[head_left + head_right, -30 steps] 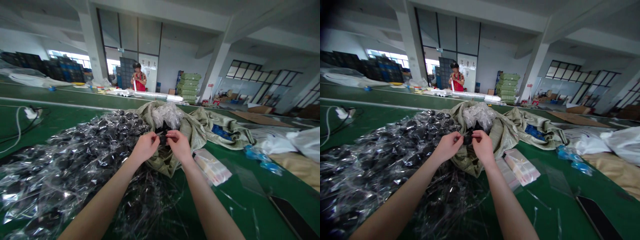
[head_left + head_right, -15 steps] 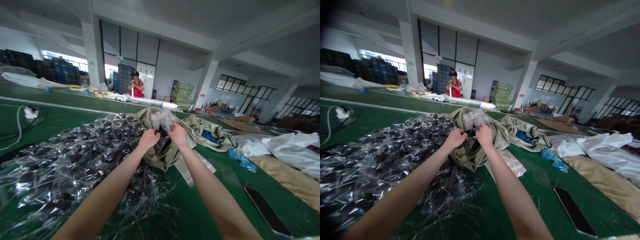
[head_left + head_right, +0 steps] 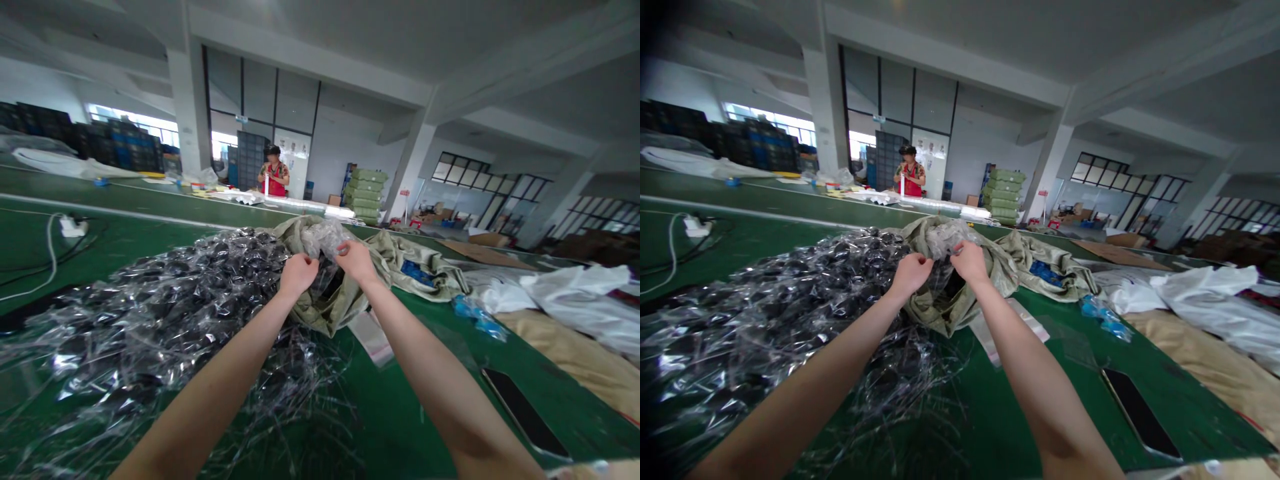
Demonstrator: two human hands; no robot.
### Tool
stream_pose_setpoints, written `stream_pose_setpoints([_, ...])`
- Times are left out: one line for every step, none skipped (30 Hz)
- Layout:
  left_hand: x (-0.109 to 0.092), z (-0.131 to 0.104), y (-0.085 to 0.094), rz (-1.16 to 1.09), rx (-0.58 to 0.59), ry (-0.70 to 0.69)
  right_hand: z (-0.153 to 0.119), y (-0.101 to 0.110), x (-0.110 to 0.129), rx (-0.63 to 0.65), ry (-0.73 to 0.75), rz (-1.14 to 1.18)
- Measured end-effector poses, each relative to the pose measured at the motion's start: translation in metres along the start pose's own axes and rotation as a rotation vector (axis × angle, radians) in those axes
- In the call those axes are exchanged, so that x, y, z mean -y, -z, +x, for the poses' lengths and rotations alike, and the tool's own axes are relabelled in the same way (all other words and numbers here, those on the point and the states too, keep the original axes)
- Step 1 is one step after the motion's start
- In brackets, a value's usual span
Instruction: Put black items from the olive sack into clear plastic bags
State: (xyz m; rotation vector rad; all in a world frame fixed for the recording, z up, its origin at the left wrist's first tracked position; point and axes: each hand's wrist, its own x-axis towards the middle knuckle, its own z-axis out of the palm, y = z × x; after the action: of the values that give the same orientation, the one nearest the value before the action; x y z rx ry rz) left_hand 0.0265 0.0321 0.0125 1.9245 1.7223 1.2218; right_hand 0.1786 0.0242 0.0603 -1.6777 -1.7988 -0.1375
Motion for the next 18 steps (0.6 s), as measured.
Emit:
stream_pose_setpoints([0.000, -0.001, -0.001, -0.003, 0.001, 0.007, 0.001, -0.001, 0.000, 0.007, 0.006, 0.002])
stream_pose_setpoints([0.001, -0.001, -0.002, -0.006, 0.004, 0.013, 0.002, -0.002, -0.001, 0.013, 0.011, 0.003])
stream_pose_setpoints([0.001, -0.001, -0.003, -0.010, 0.007, 0.019, 0.004, -0.003, -0.002, 0.018, 0.015, 0.004])
stream_pose_setpoints([0.001, -0.001, -0.004, -0.013, 0.008, 0.025, 0.005, -0.004, -0.002, 0.022, 0.018, 0.003])
stream_pose_setpoints([0.001, -0.001, -0.004, -0.017, 0.007, 0.031, 0.005, -0.004, -0.002, 0.025, 0.020, 0.003])
stream_pose_setpoints([0.001, -0.001, -0.005, -0.022, 0.007, 0.036, 0.006, -0.005, -0.002, 0.028, 0.022, 0.004])
stream_pose_setpoints([0.001, 0.000, -0.006, -0.026, 0.007, 0.041, 0.007, -0.005, -0.002, 0.029, 0.025, 0.004])
stream_pose_setpoints([0.002, 0.000, -0.006, -0.030, 0.007, 0.045, 0.007, -0.006, -0.002, 0.027, 0.029, 0.001])
stream_pose_setpoints([0.003, 0.000, -0.007, -0.033, 0.005, 0.049, 0.007, -0.006, -0.003, 0.025, 0.035, -0.002])
stream_pose_setpoints([0.004, 0.001, -0.007, -0.036, 0.003, 0.054, 0.007, -0.007, -0.003, 0.022, 0.042, -0.005])
stream_pose_setpoints([0.004, 0.001, -0.007, -0.036, -0.002, 0.061, 0.007, -0.008, -0.003, 0.020, 0.048, -0.007])
stream_pose_setpoints([0.005, 0.002, -0.008, -0.038, -0.011, 0.065, 0.007, -0.009, -0.004, 0.022, 0.054, -0.005])
stream_pose_setpoints([0.005, 0.002, -0.008, -0.042, -0.017, 0.063, 0.006, -0.010, -0.005, 0.028, 0.057, 0.000])
stream_pose_setpoints([0.006, 0.003, -0.008, -0.050, -0.020, 0.055, 0.006, -0.012, -0.007, 0.038, 0.056, 0.010])
stream_pose_setpoints([0.005, 0.003, -0.009, -0.063, -0.024, 0.042, 0.005, -0.014, -0.008, 0.045, 0.053, 0.020])
stream_pose_setpoints([0.005, 0.003, -0.010, -0.081, -0.034, 0.026, 0.005, -0.015, -0.009, 0.052, 0.049, 0.027])
stream_pose_setpoints([0.004, 0.004, -0.011, -0.104, -0.054, 0.013, 0.004, -0.016, -0.009, 0.054, 0.045, 0.031])
stream_pose_setpoints([0.003, 0.004, -0.012, -0.127, -0.080, 0.006, 0.004, -0.016, -0.009, 0.049, 0.044, 0.031])
